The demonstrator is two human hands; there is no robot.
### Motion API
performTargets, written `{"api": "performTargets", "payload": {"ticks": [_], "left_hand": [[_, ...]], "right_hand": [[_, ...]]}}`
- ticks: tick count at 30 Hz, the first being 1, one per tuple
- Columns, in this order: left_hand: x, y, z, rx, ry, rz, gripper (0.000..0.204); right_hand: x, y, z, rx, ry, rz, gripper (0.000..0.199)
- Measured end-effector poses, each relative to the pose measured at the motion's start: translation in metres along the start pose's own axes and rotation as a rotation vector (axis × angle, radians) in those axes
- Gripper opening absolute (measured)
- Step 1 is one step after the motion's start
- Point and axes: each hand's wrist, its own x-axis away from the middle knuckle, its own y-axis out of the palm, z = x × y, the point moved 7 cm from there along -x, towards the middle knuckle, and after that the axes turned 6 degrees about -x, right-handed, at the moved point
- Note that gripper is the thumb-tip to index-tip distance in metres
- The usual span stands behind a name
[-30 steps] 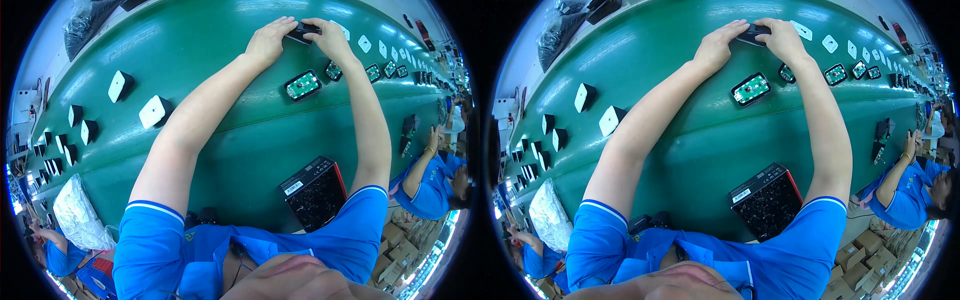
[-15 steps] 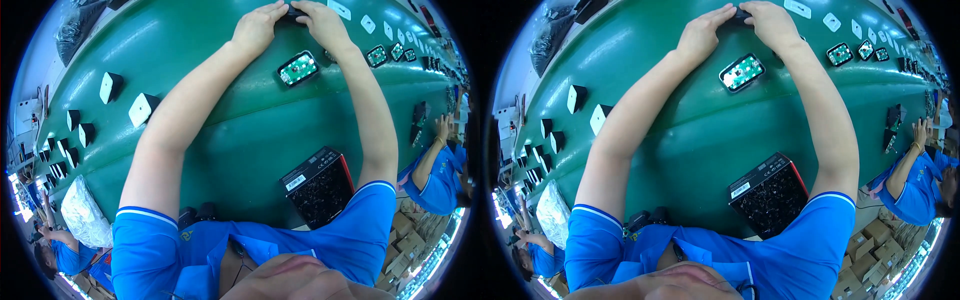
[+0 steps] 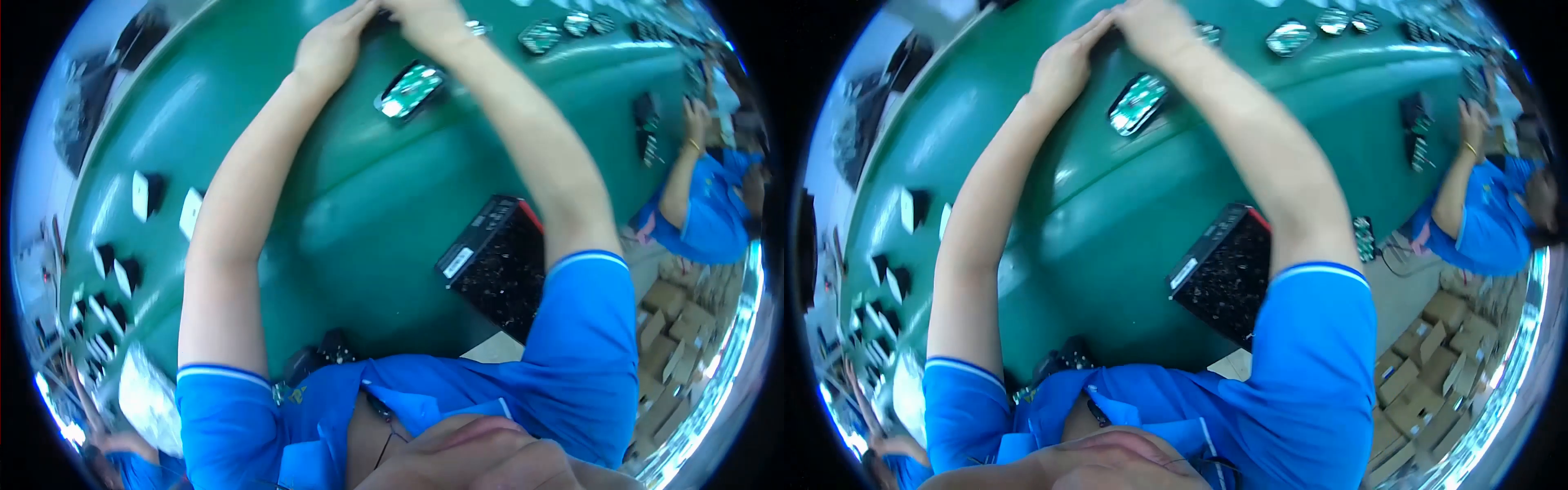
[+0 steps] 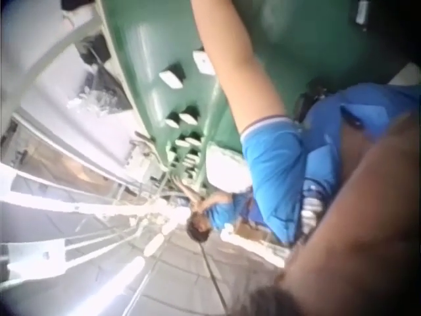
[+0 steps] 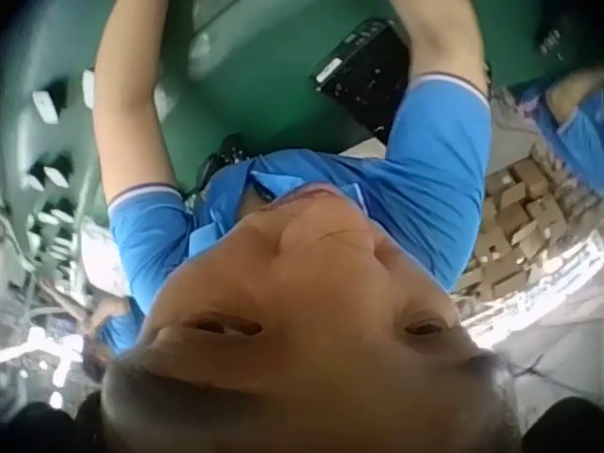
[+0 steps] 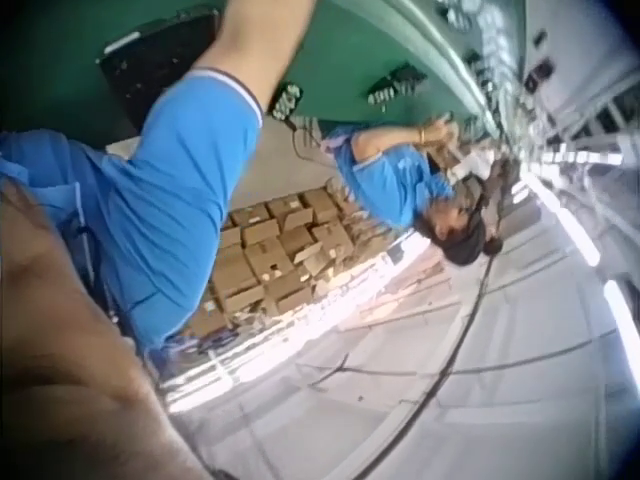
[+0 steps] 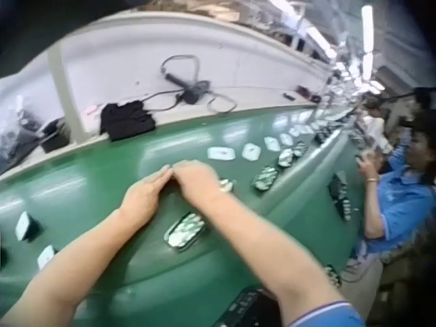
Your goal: Assembling electronic device components by attaching plastic covers to circuit boards on an assembly line.
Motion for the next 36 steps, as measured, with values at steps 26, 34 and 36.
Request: {"api": "performTargets", "payload": {"ticks": [26,34,36], "left_hand": [[0.051,-0.034,-0.113,0.895,-0.599,-0.84,0.016],[0.062,-0.048,-0.114,0.813,-0.737,-1.003,0.019],[0.06,-0.052,-0.111,0.728,-0.732,-1.05,0.021]], "right_hand": [[0.045,-0.029,-0.054,0.013,0.211,-0.409,0.052],[0.055,-0.005,-0.049,-0.309,0.41,-0.391,0.043],[0.058,0.004,-0.048,-0.341,0.433,-0.436,0.038]]}}
